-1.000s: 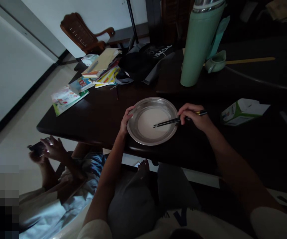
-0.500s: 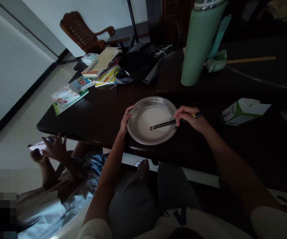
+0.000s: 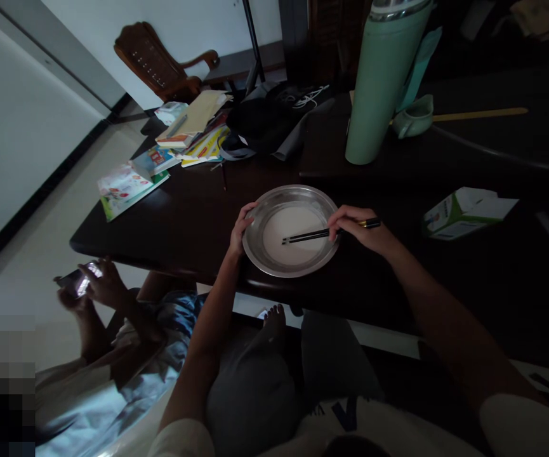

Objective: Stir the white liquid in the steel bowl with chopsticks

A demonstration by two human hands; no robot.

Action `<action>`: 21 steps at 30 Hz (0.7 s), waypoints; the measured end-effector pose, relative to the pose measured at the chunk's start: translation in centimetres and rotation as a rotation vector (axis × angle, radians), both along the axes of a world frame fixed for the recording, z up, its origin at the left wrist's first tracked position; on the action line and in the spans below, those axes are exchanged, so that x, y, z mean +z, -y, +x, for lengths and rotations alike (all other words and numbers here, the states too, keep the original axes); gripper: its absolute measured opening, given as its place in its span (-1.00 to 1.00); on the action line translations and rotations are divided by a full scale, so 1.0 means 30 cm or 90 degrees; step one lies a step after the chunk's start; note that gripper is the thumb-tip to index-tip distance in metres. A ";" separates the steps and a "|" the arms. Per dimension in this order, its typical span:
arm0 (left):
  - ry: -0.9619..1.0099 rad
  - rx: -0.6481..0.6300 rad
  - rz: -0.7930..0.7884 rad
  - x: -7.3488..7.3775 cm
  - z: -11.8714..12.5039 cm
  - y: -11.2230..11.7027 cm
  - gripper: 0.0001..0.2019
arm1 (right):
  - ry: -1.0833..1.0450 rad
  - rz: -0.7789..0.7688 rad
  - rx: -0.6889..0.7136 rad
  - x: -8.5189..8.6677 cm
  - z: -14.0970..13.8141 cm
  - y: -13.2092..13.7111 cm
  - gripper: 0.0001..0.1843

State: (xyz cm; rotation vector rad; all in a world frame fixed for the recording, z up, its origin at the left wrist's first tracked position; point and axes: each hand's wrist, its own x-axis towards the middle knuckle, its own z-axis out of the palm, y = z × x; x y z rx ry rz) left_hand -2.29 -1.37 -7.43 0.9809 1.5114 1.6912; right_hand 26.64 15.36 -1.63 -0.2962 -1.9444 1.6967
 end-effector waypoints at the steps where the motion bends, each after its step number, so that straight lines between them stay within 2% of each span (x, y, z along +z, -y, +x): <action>1: 0.005 0.002 0.003 0.000 0.000 0.000 -0.62 | 0.006 0.007 -0.006 0.000 -0.002 0.002 -0.83; 6: -0.005 0.004 0.009 0.002 0.002 0.000 -0.63 | -0.023 0.003 -0.069 0.002 0.017 -0.030 -0.80; 13: -0.005 0.007 0.001 0.012 0.007 0.001 -0.62 | 0.007 -0.006 0.011 0.002 0.001 -0.002 -0.83; 18: 0.009 0.029 -0.008 0.017 0.014 0.000 -0.61 | -0.007 0.013 -0.077 0.002 0.013 -0.027 -0.81; 21: 0.017 0.025 -0.002 0.014 0.013 -0.001 -0.60 | -0.011 -0.001 -0.068 0.002 0.019 -0.030 -0.80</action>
